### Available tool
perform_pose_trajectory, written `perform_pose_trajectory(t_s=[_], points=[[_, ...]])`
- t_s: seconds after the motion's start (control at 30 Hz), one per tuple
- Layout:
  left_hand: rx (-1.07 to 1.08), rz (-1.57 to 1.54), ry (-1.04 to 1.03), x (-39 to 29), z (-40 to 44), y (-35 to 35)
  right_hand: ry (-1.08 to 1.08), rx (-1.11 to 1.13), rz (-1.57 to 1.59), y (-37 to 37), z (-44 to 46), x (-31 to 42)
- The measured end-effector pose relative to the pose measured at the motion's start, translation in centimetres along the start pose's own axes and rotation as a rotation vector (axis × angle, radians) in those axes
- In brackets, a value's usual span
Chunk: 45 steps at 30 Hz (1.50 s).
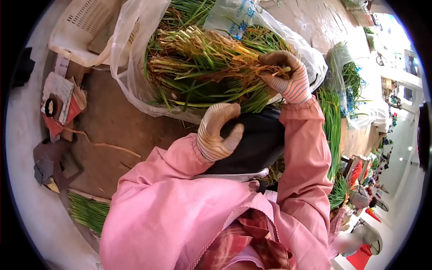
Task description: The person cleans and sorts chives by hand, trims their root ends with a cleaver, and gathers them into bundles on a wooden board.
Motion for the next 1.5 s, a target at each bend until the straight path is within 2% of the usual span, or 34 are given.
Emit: perform_pose_trajectory(t_s=[0.07,0.13,0.17,0.2,0.23,0.3,0.33,0.37,0.4,0.47,0.5,0.53,0.57,0.6,0.63,0.67,0.73,0.77,0.8,0.87,0.93,1.0,1.03,1.07,1.1,1.2,1.33,1.4,1.47,1.5], points=[[-0.168,-0.082,-0.105,-0.4,0.8,0.0,0.048,-0.014,0.011,0.2,-0.6,0.0],[-0.086,0.12,0.025,1.5,3.5,-0.6,0.055,-0.027,0.035,-0.2,-1.0,0.0],[-0.068,0.118,0.071,2.9,4.2,-1.5,0.061,-0.036,0.05,-0.4,-1.2,0.1],[-0.104,0.233,0.094,3.7,4.7,-1.7,0.066,-0.045,0.067,-0.3,-1.4,0.1],[-0.106,-0.038,0.222,6.3,4.2,-3.8,0.032,-0.038,0.048,-0.3,-1.5,-0.5],[-0.1,-0.304,0.35,8.4,3.8,-6.7,0.068,-0.03,0.024,-0.8,-2.2,0.6],[-0.158,-0.442,0.429,9.2,3.2,-7.5,0.096,-0.02,-0.004,-1.2,-2.7,1.0],[-0.217,-0.58,0.51,9.6,2.6,-8.3,0.101,0.028,0.139,-1.1,-3.1,0.9],[-0.278,-0.717,0.583,10.1,2.2,-9.0,0.102,0.028,0.145,-0.9,-3.0,1.1],[-0.369,-0.919,0.693,10.9,1.5,-9.8,0.179,0.02,-0.304,-1.6,-3.0,2.1],[-0.4,-0.984,0.734,11.2,1.1,-10.0,0.181,0.085,-0.324,-2.1,-2.6,1.5],[-0.316,-0.886,0.704,11.8,1.4,-9.9,0.197,0.002,-0.4,-1.8,-2.2,0.7],[-0.229,-0.788,0.676,12.5,1.5,-9.6,0.096,-0.029,-0.283,-1.2,-1.8,-0.5],[-0.009,-0.511,0.591,11.4,2.7,-8.5,-0.006,-0.06,-0.162,-0.6,-1.6,-1.6],[0.181,-0.224,0.483,10.2,3.9,-7.3,0.031,-0.067,-0.064,-0.4,-1.5,-1.6],[0.483,0.242,0.296,7.1,6.6,-5.4,0.065,-0.07,0.034,-0.2,-1.6,-1.5],[0.237,0.195,-0.041,1.7,10.0,-1.8,0.072,-0.098,0.059,0.2,-2.0,-0.8],[0.003,0.153,-0.087,1.0,10.2,-0.7,0.058,-0.104,0.088,0.4,-2.0,-1.2],[-0.065,0.109,-0.33,0.2,11.1,-0.5,0.044,-0.108,0.114,0.5,-2.0,-1.5],[-0.023,0.304,-0.255,3.8,11.9,-0.9,0.014,-0.135,0.06,0.5,-1.8,-1.6],[0.297,0.571,0.039,12.5,9.5,-2.1,0.043,-0.21,0.001,1.2,-1.6,-0.7],[0.352,0.784,-0.01,16.4,6.6,-1.1,0.051,-0.184,0.07,1.7,-1.6,0.1],[0.362,0.803,0.012,16.6,6.0,-0.6,-0.012,-0.223,0.05,2.6,-1.3,-0.5],[0.364,0.825,0.027,16.7,5.8,-0.1,0.045,-0.239,0.037,2.8,-1.6,1.0],[0.314,0.905,-0.086,16.2,5.0,-0.1,0.067,-0.249,0.071,3.1,-1.5,1.9],[0.354,1.031,-0.17,16.0,4.2,-0.4,0.132,-0.264,-0.01,5.1,-1.9,4.8],[0.388,1.041,-0.187,16.5,3.8,-0.9,0.113,-0.402,-0.012,10.1,-3.9,12.0],[0.445,1.054,-0.182,16.2,3.6,-1.0,0.211,-0.411,-0.052,12.5,-5.2,17.0],[0.452,1.031,-0.149,15.6,3.5,-0.9,0.418,-0.583,-0.138,14.6,-8.4,22.7],[0.426,0.993,-0.164,15.4,3.4,-0.9,0.456,-0.601,-0.157,15.2,-9.2,24.4]])
Point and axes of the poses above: each hand's wrist, its own z-axis towards the middle knuckle, its own y-axis out of the back of the hand, x = y × z, the point moved 9 cm from there along z, towards the middle knuckle, and after that the axes turned 13 degrees about -y, right-handed, at the moved point
